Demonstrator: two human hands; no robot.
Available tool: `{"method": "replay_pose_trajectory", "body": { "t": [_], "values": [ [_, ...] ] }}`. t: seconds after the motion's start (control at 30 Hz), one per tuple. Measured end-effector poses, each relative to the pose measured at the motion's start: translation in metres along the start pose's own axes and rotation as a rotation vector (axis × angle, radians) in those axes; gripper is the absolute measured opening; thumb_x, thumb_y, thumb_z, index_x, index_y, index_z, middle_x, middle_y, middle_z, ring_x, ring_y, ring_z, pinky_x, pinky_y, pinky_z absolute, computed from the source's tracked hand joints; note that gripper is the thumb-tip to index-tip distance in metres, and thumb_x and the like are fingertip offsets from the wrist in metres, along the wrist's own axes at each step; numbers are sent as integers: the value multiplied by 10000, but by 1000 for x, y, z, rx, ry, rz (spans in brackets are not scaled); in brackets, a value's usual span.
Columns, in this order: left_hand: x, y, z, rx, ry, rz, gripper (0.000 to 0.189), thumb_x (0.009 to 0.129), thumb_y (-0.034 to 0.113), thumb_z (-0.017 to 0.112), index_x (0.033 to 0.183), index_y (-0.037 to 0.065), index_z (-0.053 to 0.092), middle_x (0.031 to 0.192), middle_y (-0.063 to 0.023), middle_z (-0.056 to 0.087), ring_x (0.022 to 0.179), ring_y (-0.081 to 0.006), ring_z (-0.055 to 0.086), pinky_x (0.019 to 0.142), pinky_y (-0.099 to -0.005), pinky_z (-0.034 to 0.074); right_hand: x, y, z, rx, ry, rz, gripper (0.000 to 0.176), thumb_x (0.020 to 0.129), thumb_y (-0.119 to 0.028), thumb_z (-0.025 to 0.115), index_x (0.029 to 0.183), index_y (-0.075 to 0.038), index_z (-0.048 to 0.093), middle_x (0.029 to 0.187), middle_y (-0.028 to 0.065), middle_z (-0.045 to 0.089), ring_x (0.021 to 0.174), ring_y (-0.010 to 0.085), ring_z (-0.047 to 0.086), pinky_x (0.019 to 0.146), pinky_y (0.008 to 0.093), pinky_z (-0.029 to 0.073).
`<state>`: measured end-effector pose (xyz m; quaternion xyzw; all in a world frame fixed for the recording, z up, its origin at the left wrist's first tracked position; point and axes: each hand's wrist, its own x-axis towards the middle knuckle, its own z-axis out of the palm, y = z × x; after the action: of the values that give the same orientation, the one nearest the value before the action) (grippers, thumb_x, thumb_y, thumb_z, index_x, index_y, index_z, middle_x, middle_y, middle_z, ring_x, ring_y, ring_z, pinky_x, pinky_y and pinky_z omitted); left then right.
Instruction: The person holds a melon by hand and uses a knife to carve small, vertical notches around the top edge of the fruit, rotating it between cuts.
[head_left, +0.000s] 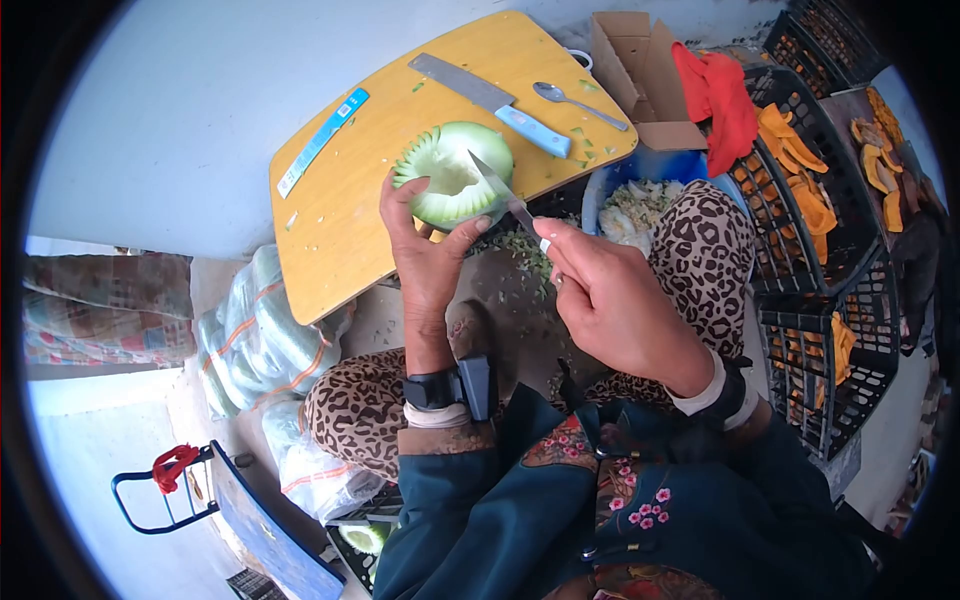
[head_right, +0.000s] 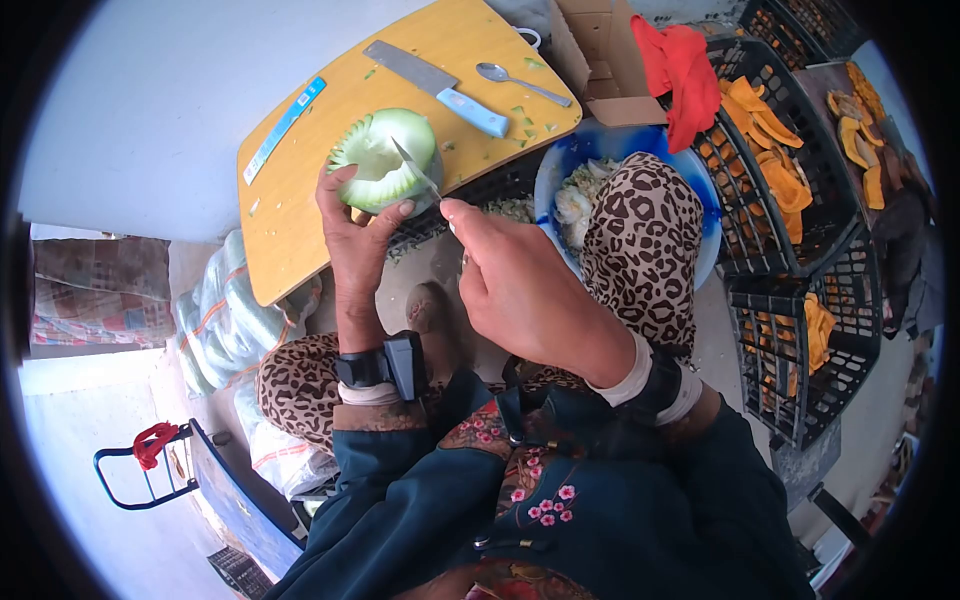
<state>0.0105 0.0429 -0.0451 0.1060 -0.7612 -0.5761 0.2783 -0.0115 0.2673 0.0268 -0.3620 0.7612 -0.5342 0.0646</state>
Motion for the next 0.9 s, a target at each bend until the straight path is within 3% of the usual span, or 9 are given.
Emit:
{"method": "replay_pose_trajectory", "body": {
  "t": [0.1, 0.2, 0.3, 0.4, 0.5, 0.7, 0.8, 0.9],
  "values": [
    [-3, 6, 4, 48, -14, 35, 793, 631, 6, 892, 1294, 121, 473, 1539, -134, 237, 1352, -293, 423, 1043, -457, 506, 7, 13, 10, -61, 41, -39, 461, 849, 98, 527, 1308, 66, 511, 918, 208, 644, 818, 309, 669, 739, 352, 524],
    [-3, 6, 3, 32, -20, 37, 797, 623, -6, 891, 1292, 120, 475, 1538, -136, 237, 1348, -289, 427, 1032, -444, 519, 7, 9, 8, -18, -29, -9, 451, 845, 68, 538, 1289, 125, 483, 1091, 321, 625, 1005, 470, 620, 851, 458, 527],
    [-2, 2, 1, 18, -18, 33, 801, 618, -10, 892, 1291, 120, 476, 1538, -136, 234, 1347, -285, 429, 1031, -438, 525, -3, 16, 17, 6, 83, -71, 470, 848, 100, 534, 1315, 53, 515, 914, 197, 647, 834, 326, 667, 748, 360, 525],
    [-3, 2, 2, 12, -7, 13, 806, 616, -14, 891, 1294, 118, 474, 1538, -140, 229, 1351, -287, 423, 1038, -439, 522, -11, 13, 14, -16, 79, -65, 485, 844, 111, 538, 1325, 46, 515, 906, 182, 652, 819, 295, 668, 745, 347, 529],
    [-3, 6, 3, 47, -9, 12, 815, 623, -4, 893, 1308, 114, 467, 1541, -145, 223, 1361, -291, 411, 1051, -444, 510, -15, 11, 6, 11, 30, 1, 467, 841, 81, 548, 1306, 84, 509, 1082, 271, 656, 938, 396, 674, 821, 415, 546],
    [-5, 7, 4, 97, -29, 53, 971, 638, 45, 906, 1441, 112, 364, 1541, -156, 216, 1373, -301, 393, 1078, -443, 481, -24, 25, 6, 92, 60, 53, 487, 842, 85, 548, 1327, 38, 519, 970, 212, 676, 861, 307, 690, 777, 367, 546],
    [-6, 10, 5, 89, -30, 33, 1092, 644, 60, 908, 1512, 92, 245, 1546, -164, 223, 1375, -298, 390, 1099, -444, 451, -25, 30, 8, 72, 82, 29, 528, 836, 145, 521, 1351, 27, 503, 758, 79, 532, 729, 174, 595, 774, 314, 526],
    [-7, 15, 9, 29, 10, 19, 1179, 646, 61, 908, 1543, 59, 143, 1548, -173, 245, 1373, -290, 396, 1110, -444, 430, -26, 30, 7, 79, 70, 26, 530, 836, 141, 524, 1353, 26, 499, 762, 82, 543, 739, 180, 612, 770, 318, 528]
  ]
}}
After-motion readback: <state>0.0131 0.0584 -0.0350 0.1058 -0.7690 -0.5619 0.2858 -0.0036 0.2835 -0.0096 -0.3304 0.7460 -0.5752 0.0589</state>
